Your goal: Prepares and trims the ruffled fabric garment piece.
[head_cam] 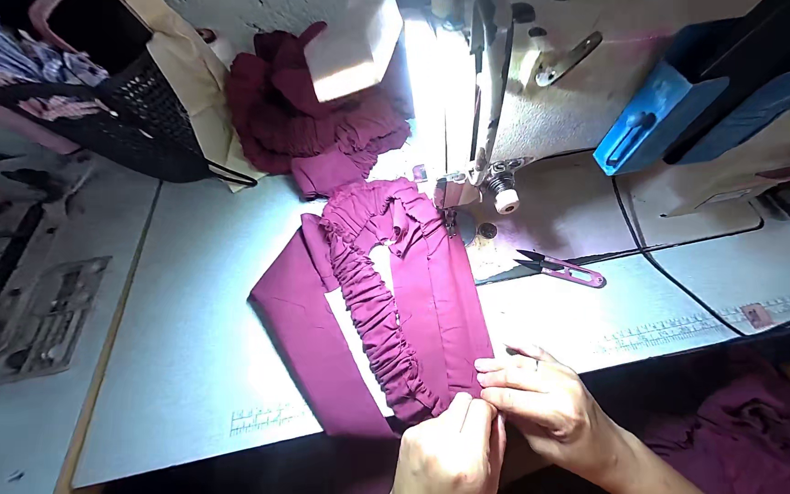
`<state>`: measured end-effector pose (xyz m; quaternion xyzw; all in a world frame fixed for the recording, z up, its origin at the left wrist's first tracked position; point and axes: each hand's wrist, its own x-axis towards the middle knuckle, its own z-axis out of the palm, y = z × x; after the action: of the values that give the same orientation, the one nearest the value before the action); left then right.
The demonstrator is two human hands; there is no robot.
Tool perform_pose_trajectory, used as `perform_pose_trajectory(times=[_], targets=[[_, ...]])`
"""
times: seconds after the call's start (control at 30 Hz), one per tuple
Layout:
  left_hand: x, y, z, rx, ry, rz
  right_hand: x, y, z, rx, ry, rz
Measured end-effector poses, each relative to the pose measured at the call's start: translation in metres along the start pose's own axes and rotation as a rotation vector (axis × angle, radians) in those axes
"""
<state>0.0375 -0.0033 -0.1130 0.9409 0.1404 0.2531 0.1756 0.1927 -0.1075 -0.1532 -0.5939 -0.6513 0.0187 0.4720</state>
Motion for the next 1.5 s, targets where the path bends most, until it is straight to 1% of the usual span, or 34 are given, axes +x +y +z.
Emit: perform_pose_trajectory(times=[0.07,0.13,0.17,0.23,0.33,0.4,0.47,0.6,0.8,0.93,1.13,1.3,1.43,1.5], targets=[[0.008,-0.005,-0.017,-0.097,-0.153,-0.013,-0.004,-0.002,0.002,-0.03,0.02,0.01],[0.029,-0.021,-0.038,-0.269,-0.334,-0.048,-0.007,-0.004,0.004,-0.036,0.029,0.024],[0.045,-0.032,-0.044,-0.307,-0.365,-0.081,-0.008,-0.005,0.004,-0.042,0.029,0.029],[0.083,-0.052,-0.045,-0.21,-0.301,-0.199,-0.01,-0.007,0.005,-0.072,0.026,0.039],[0.138,-0.086,-0.026,-0.095,-0.235,-0.402,-0.011,-0.008,0.007,-0.085,0.031,0.051],[0.16,-0.1,-0.008,-0.02,-0.19,-0.491,-0.01,-0.009,0.008,-0.097,0.042,0.057],[0.169,-0.106,0.005,0.056,-0.173,-0.523,-0.009,-0.011,0.009,-0.116,0.049,0.063],[0.174,-0.116,0.017,0.213,-0.146,-0.479,-0.011,-0.012,0.01,-0.132,0.05,0.076],[0.186,-0.113,0.02,0.418,-0.231,-0.478,-0.012,-0.013,0.011,-0.135,0.047,0.098],[0.186,-0.112,0.021,0.421,-0.233,-0.476,-0.013,-0.014,0.012,-0.123,0.052,0.11],[0.196,-0.106,0.019,0.442,-0.312,-0.498,-0.009,-0.015,0.011,-0.139,0.052,0.141],[0.215,-0.116,0.019,0.438,-0.343,-0.492,0.02,-0.012,0.008,-0.261,0.006,0.191],[0.23,-0.129,0.024,0.401,-0.263,-0.468,0.038,0.0,0.009,-0.28,0.004,0.195],[0.237,-0.131,0.021,0.38,-0.281,-0.479,0.046,0.006,0.01,-0.286,0.007,0.203]])
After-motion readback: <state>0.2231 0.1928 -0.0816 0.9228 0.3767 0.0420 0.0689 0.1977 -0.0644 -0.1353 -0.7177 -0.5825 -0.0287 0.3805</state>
